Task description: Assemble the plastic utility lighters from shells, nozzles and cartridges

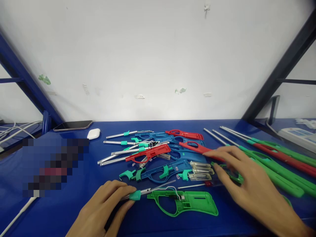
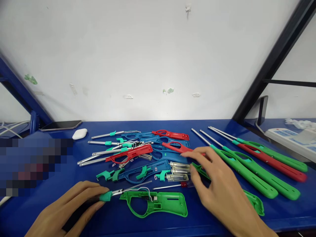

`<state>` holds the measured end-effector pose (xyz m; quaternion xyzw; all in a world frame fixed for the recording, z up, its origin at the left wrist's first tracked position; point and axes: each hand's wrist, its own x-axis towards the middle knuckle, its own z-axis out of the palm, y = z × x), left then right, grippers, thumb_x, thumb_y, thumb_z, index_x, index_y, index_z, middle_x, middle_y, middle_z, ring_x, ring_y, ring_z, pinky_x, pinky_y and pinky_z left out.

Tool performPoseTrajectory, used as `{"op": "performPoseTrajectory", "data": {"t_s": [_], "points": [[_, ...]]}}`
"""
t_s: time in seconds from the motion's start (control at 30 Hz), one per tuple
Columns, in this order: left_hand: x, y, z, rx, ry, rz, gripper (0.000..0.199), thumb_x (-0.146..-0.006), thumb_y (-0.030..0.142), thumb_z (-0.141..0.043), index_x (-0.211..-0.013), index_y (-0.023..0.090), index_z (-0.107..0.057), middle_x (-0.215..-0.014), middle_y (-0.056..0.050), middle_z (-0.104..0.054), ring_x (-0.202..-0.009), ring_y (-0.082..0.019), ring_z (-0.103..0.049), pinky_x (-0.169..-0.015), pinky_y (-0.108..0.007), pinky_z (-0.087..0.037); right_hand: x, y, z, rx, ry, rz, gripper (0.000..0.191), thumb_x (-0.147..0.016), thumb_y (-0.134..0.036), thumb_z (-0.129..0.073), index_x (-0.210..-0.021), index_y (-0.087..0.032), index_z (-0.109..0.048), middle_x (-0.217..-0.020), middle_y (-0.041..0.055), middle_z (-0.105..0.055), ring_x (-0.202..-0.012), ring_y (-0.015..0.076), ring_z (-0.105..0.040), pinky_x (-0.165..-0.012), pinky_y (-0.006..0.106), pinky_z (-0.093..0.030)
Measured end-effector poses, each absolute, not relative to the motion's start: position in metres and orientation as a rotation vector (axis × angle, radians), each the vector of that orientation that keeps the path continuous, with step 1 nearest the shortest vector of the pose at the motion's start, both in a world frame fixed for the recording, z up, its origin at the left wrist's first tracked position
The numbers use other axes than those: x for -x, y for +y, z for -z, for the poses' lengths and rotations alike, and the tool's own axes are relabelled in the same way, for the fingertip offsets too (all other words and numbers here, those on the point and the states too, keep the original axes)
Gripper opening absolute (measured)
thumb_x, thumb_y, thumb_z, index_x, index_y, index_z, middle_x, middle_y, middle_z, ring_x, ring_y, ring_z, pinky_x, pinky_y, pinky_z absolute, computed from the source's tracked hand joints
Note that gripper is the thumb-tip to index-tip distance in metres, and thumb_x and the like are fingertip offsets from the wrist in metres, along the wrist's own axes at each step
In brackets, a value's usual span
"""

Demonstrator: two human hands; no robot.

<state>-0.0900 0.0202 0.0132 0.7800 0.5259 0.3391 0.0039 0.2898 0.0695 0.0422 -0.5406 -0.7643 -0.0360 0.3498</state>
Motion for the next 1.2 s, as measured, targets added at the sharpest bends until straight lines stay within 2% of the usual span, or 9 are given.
{"op": "performPoseTrajectory", "data": {"t_s": [0.07,0.17,0.23,0.4,0.53,0.67,0.87,1.03,1.2], "points": [[0.088,0.021,-0.014,-2.464,1.610,-1.071,0.029,-0.107,0.059,-0.061,-0.121,0.040,-0.077,-0.111,0.004,-0.080,-0.099,-0.014,-0.080,-0.095,-0.017,-0.063,-0.282,0.054,-0.040,1.323,-2.072,-0.013,0.025,-0.106,-0.039,-0.063,-0.124,-0.034,-0.079,-0.120,0.0062,-0.080,-0.108,0.0284,-0.079,-0.093,0.040,-0.065],[0.087,0.024,-0.018,-2.489,1.571,-1.051,0.027,-0.108,0.055,-0.060,-0.123,0.040,-0.077,-0.111,0.005,-0.079,-0.097,-0.011,-0.080,-0.092,-0.013,-0.061,-0.272,0.037,-0.034,1.254,-2.181,0.003,0.031,-0.100,-0.051,-0.074,-0.127,-0.038,-0.081,-0.119,0.0048,-0.083,-0.107,0.0300,-0.081,-0.091,0.041,-0.069],[0.087,0.025,-0.021,-2.536,1.495,-1.041,0.024,-0.110,0.049,-0.061,-0.125,0.040,-0.077,-0.109,0.005,-0.078,-0.093,-0.009,-0.080,-0.089,-0.010,-0.060,-0.268,0.033,-0.030,1.213,-2.235,0.014,0.034,-0.097,-0.054,-0.078,-0.125,-0.036,-0.082,-0.116,0.0052,-0.085,-0.101,0.0298,-0.083,-0.087,0.040,-0.071],[0.086,0.026,-0.023,-2.560,1.367,-1.017,0.027,-0.110,0.037,-0.063,-0.133,0.042,-0.075,-0.105,0.004,-0.077,-0.086,-0.007,-0.078,-0.077,-0.008,-0.058,-0.266,0.037,-0.027,1.155,-2.271,-0.077,0.027,-0.100,-0.049,-0.076,-0.123,-0.035,-0.083,-0.109,0.0042,-0.084,-0.094,0.0242,-0.083,-0.083,0.031,-0.071],[0.082,0.026,-0.014,-2.460,1.416,-1.166,0.030,-0.114,0.042,-0.051,-0.124,0.043,-0.080,-0.102,0.003,-0.076,-0.079,-0.005,-0.075,-0.073,-0.008,-0.057,-0.267,0.036,-0.024,1.161,-2.247,-0.121,0.028,-0.099,-0.049,-0.079,-0.125,-0.038,-0.082,-0.111,0.0017,-0.083,-0.099,0.0227,-0.083,-0.087,0.028,-0.070],[0.080,0.028,-0.004,-2.424,1.406,-1.235,0.033,-0.115,0.047,-0.049,-0.119,0.043,-0.081,-0.099,0.003,-0.076,-0.078,-0.005,-0.075,-0.074,-0.007,-0.057,-0.270,0.034,-0.019,1.174,-2.220,-0.143,0.029,-0.098,-0.049,-0.080,-0.126,-0.042,-0.079,-0.113,-0.0020,-0.083,-0.104,0.0218,-0.082,-0.090,0.026,-0.069],[0.083,0.029,0.003,-2.445,1.405,-1.285,0.035,-0.115,0.039,-0.046,-0.122,0.043,-0.080,-0.099,0.001,-0.077,-0.078,-0.007,-0.076,-0.077,-0.011,-0.060,-0.271,0.034,-0.016,1.200,-2.228,-0.191,0.031,-0.099,-0.050,-0.079,-0.128,-0.043,-0.076,-0.117,-0.0028,-0.082,-0.110,0.0216,-0.081,-0.094,0.026,-0.068],[0.088,0.028,-0.005,-2.560,1.365,-1.109,0.039,-0.112,0.026,-0.049,-0.136,0.044,-0.073,-0.108,0.003,-0.076,-0.087,-0.005,-0.076,-0.079,-0.007,-0.056,-0.270,0.033,-0.018,1.188,-2.247,-0.236,0.028,-0.101,-0.046,-0.078,-0.128,-0.043,-0.074,-0.117,-0.0037,-0.082,-0.108,0.0198,-0.081,-0.095,0.025,-0.067],[0.091,0.027,-0.006,-2.495,1.418,-1.042,0.036,-0.113,0.030,-0.050,-0.138,0.045,-0.071,-0.114,0.005,-0.075,-0.091,-0.006,-0.077,-0.083,-0.006,-0.056,-0.269,0.034,-0.020,1.166,-2.247,-0.213,0.028,-0.102,-0.044,-0.078,-0.129,-0.043,-0.073,-0.115,-0.0046,-0.081,-0.106,0.0183,-0.081,-0.095,0.024,-0.066]]}}
